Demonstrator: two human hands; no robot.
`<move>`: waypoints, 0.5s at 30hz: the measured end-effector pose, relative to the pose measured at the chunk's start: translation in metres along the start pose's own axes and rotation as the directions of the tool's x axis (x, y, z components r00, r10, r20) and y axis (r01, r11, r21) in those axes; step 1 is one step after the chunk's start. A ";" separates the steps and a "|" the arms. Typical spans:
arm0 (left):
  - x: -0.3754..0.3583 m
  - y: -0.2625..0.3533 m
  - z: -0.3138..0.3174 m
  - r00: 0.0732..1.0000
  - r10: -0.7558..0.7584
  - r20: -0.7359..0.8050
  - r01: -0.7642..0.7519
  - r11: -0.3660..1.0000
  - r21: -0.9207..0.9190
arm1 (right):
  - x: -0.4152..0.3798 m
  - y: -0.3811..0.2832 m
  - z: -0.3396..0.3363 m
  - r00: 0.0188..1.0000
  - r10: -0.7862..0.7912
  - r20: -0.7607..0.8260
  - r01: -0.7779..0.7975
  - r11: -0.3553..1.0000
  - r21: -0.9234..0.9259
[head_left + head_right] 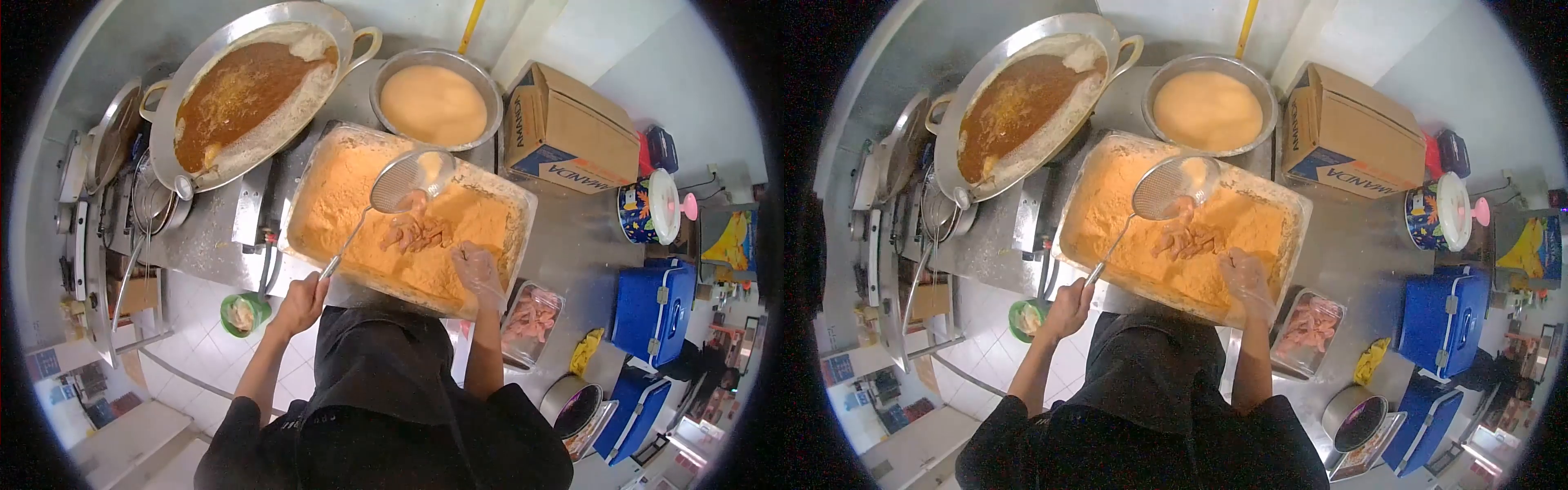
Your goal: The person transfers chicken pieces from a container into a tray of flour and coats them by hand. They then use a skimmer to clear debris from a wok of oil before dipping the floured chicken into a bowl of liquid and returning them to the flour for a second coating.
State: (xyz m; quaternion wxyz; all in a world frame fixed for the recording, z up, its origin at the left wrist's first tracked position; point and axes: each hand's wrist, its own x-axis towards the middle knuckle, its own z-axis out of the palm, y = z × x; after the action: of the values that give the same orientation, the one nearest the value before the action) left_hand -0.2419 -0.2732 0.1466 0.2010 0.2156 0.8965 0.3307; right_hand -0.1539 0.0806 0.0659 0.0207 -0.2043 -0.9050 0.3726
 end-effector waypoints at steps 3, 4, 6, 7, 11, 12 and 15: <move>-0.011 -0.004 0.001 0.998 -0.049 0.036 0.053 0.993 -0.109 | 0.000 -0.002 0.004 1.000 -0.015 -0.020 0.015 1.000 -0.017; -0.012 -0.002 0.003 0.996 -0.090 0.024 0.092 0.984 -0.154 | -0.001 -0.002 0.005 1.000 -0.015 -0.020 0.015 1.000 -0.017; -0.017 -0.001 0.004 0.992 -0.126 0.023 0.128 0.971 -0.203 | -0.004 -0.003 0.003 1.000 -0.011 -0.013 0.011 1.000 -0.023; -0.022 -0.003 0.004 0.996 -0.093 0.007 0.094 0.987 -0.127 | -0.005 -0.006 0.001 1.000 -0.005 -0.013 0.005 1.000 -0.026; -0.030 0.003 0.000 0.996 -0.083 0.030 0.085 0.994 -0.063 | -0.006 -0.018 -0.009 0.991 0.110 0.077 -0.104 0.991 -0.081; -0.028 0.003 0.000 0.996 -0.087 0.030 0.089 0.994 -0.063 | -0.006 -0.019 -0.010 0.984 0.146 0.107 -0.135 0.985 -0.103; -0.012 0.006 -0.001 0.975 -0.203 0.091 0.221 0.934 -0.281 | -0.005 -0.017 -0.011 0.983 0.141 0.115 -0.136 0.989 -0.051</move>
State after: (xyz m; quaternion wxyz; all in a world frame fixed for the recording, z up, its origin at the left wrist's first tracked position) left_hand -0.2307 -0.2758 0.1537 0.2920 0.0959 0.8499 0.4280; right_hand -0.1534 0.0756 0.0861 -0.0633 -0.2449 -0.8960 0.3649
